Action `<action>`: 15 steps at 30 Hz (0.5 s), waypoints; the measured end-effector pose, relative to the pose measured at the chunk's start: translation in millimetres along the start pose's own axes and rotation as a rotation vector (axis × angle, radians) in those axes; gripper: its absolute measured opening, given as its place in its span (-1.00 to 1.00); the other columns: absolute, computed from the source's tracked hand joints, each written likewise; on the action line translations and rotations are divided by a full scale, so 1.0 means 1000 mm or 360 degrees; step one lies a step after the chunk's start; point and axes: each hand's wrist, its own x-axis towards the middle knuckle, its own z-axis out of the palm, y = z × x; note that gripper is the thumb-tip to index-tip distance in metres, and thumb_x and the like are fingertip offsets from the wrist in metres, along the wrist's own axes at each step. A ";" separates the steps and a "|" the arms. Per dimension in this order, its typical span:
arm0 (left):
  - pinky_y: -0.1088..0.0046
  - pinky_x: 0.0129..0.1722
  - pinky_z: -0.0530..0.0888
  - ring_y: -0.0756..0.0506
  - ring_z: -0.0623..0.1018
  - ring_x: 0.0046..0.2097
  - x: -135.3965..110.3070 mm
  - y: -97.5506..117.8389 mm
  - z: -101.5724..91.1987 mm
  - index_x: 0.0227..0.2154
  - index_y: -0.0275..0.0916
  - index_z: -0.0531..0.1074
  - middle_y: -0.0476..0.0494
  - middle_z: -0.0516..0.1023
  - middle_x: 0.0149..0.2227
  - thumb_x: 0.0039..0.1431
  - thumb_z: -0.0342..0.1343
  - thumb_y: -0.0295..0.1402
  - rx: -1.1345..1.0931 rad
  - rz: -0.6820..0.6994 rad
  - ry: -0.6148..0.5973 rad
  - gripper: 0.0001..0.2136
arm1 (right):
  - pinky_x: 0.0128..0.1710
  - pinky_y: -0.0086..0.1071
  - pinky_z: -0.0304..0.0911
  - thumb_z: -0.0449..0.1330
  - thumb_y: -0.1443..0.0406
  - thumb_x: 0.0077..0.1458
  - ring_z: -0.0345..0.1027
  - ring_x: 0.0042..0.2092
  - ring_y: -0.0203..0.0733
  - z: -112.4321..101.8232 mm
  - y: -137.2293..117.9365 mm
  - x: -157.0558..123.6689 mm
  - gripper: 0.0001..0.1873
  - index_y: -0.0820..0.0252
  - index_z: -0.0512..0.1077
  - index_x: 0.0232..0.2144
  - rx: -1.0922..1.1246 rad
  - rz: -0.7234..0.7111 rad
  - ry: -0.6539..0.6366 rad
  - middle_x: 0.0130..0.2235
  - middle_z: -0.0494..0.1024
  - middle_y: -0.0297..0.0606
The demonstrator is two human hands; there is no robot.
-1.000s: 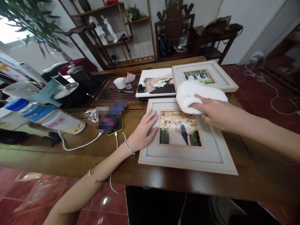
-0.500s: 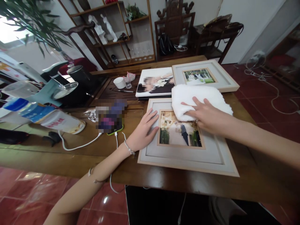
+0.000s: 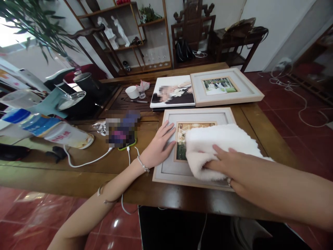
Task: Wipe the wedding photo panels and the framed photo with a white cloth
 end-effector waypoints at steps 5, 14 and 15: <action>-0.07 0.24 0.09 -0.24 -0.01 0.33 0.000 0.000 0.000 0.18 -0.21 0.15 -0.28 0.15 0.25 0.25 -0.03 -0.39 -0.0010 0.0009 0.0003 -0.56 | 0.05 0.20 0.10 0.02 0.58 -0.19 -0.01 0.23 0.29 0.022 0.027 0.029 -0.32 0.18 0.33 0.05 -0.0322 0.0009 0.0004 0.25 0.15 -0.10; -0.12 0.24 0.08 -0.26 -0.02 0.33 0.000 -0.001 0.000 0.20 -0.18 0.12 -0.26 0.13 0.26 0.25 -0.03 -0.39 -0.0010 -0.0003 -0.0001 -0.55 | 0.07 0.15 0.06 -0.05 0.57 -0.07 -0.09 0.26 0.24 0.020 0.097 0.069 -0.39 0.30 0.23 0.08 -0.0432 0.0133 0.0308 0.27 0.09 0.01; -0.11 0.24 0.08 -0.26 -0.02 0.33 0.000 -0.001 0.000 0.20 -0.18 0.12 -0.26 0.13 0.26 0.25 -0.03 -0.39 -0.0010 0.0000 -0.0001 -0.55 | 0.05 0.16 0.07 -0.05 0.58 -0.07 -0.09 0.26 0.23 0.019 0.102 0.071 -0.39 0.32 0.22 0.09 -0.0440 0.0136 0.0308 0.24 0.15 0.04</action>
